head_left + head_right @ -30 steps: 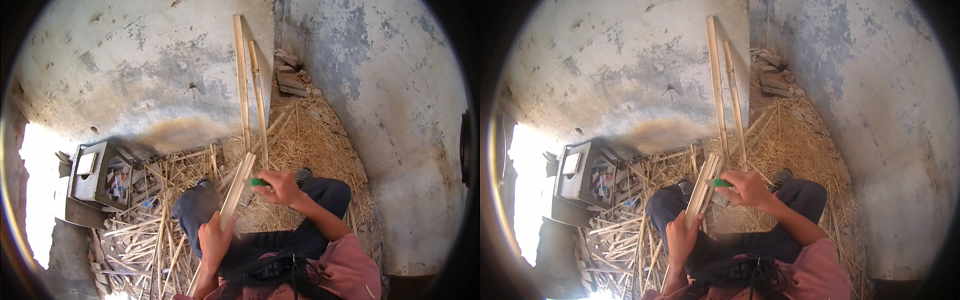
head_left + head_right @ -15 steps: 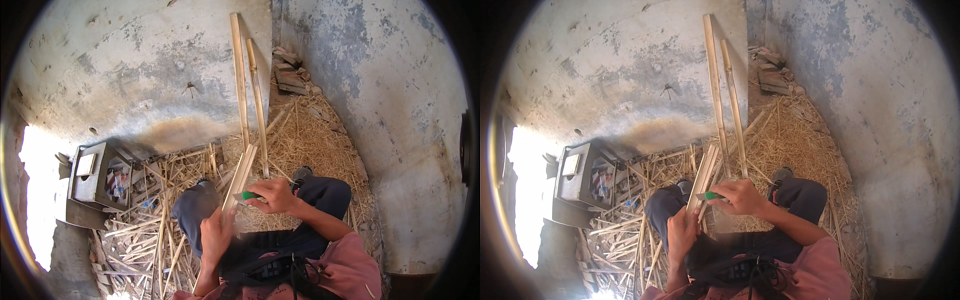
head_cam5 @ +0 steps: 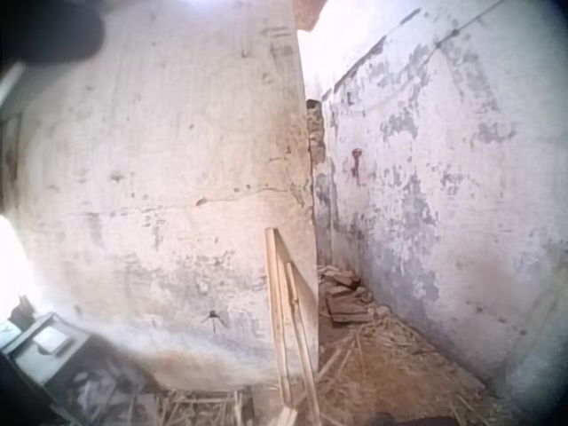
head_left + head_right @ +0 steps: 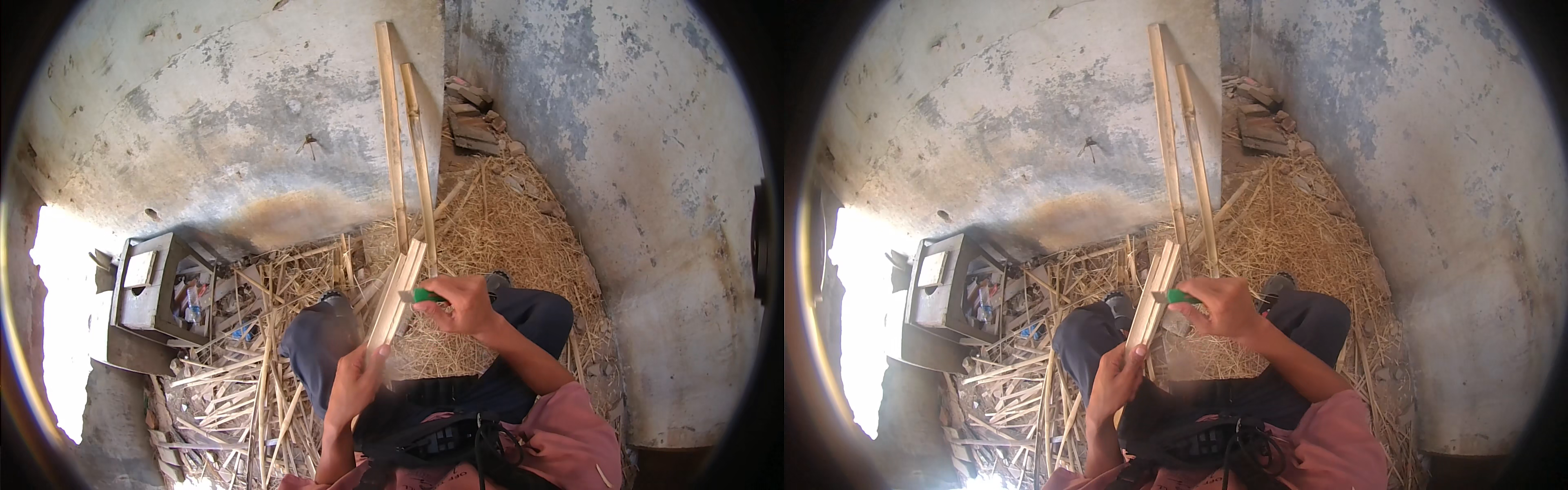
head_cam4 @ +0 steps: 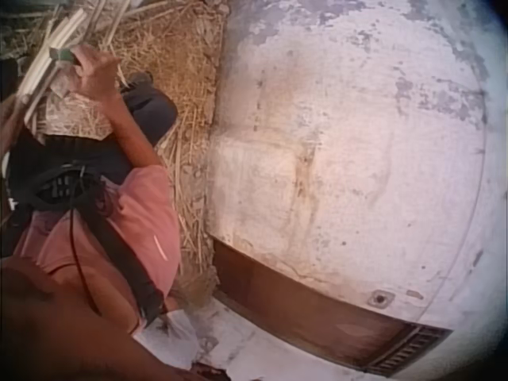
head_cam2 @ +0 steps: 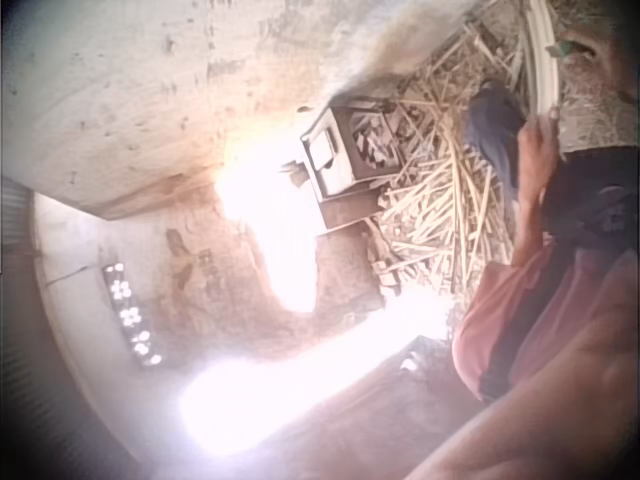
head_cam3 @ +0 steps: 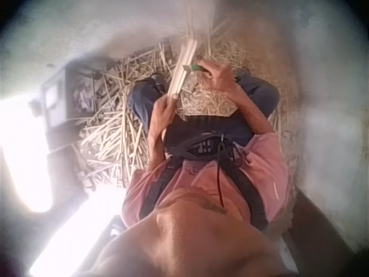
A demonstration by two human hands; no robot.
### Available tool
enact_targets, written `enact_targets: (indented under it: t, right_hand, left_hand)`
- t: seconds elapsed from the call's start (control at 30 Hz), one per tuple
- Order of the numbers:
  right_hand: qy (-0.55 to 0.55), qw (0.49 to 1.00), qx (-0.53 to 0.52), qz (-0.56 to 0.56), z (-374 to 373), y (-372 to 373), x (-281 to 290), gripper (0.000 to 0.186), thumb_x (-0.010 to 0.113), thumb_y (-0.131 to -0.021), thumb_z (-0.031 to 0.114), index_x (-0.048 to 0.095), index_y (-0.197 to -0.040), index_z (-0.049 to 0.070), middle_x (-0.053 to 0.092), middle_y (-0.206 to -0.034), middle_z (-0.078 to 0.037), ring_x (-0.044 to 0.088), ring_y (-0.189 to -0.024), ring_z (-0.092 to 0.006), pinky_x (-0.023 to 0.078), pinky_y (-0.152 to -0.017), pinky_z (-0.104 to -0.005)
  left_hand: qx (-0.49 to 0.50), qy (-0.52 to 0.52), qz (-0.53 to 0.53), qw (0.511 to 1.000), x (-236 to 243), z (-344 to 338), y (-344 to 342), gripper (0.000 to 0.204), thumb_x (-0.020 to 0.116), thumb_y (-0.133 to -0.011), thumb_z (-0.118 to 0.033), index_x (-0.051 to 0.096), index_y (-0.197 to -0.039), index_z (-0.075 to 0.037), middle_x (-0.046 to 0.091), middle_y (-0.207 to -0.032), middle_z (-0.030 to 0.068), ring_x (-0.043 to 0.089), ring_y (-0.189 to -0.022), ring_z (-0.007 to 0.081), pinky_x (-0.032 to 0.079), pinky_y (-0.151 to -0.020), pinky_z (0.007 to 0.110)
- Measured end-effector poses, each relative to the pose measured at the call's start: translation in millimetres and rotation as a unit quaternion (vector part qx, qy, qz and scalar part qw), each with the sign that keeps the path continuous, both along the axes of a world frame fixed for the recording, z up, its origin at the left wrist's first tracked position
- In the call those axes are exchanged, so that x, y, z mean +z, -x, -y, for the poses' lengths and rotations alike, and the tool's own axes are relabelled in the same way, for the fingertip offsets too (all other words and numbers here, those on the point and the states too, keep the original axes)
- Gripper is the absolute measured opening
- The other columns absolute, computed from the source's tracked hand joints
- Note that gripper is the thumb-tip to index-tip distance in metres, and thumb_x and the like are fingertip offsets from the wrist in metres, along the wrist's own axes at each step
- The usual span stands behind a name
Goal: The person carves bamboo with a utility knife. They peel strips from a bamboo pole while sitting among wood shavings.
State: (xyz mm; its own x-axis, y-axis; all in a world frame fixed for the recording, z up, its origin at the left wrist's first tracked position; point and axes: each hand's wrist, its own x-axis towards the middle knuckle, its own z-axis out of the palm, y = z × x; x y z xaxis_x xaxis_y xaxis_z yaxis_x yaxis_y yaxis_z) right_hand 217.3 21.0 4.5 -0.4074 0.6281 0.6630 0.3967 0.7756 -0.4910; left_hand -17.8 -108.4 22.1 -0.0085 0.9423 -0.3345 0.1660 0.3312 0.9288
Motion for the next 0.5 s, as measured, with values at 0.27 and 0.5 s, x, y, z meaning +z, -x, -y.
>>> enact_targets:
  t: [0.27,0.5]
  right_hand:
    - [0.063,0.991,-0.111,-0.038,-20,-30,2,0.032,0.077,-0.101,0.035,0.076,-0.107,0.004,0.075,-0.08,-0.012,0.072,-0.064,-0.0186,0.054,-0.056,-0.0311]
    - [0.095,0.977,-0.165,-0.098,-38,-56,11,0.04,0.067,-0.107,0.042,0.074,-0.108,0.002,0.06,-0.067,-0.005,0.056,-0.055,-0.0129,0.041,-0.051,-0.0327]
  left_hand:
    - [-0.065,0.052,0.096,0.992,-13,15,10,0.041,0.058,-0.114,-0.036,0.062,-0.087,-0.004,0.052,-0.061,-0.0041,0.047,-0.046,0.0055,0.037,-0.044,0.026]
    - [-0.117,0.024,0.096,0.988,-26,28,11,0.05,0.047,-0.117,-0.047,0.055,-0.087,-0.008,0.051,-0.064,-0.0023,0.046,-0.047,0.0055,0.037,-0.043,0.024]
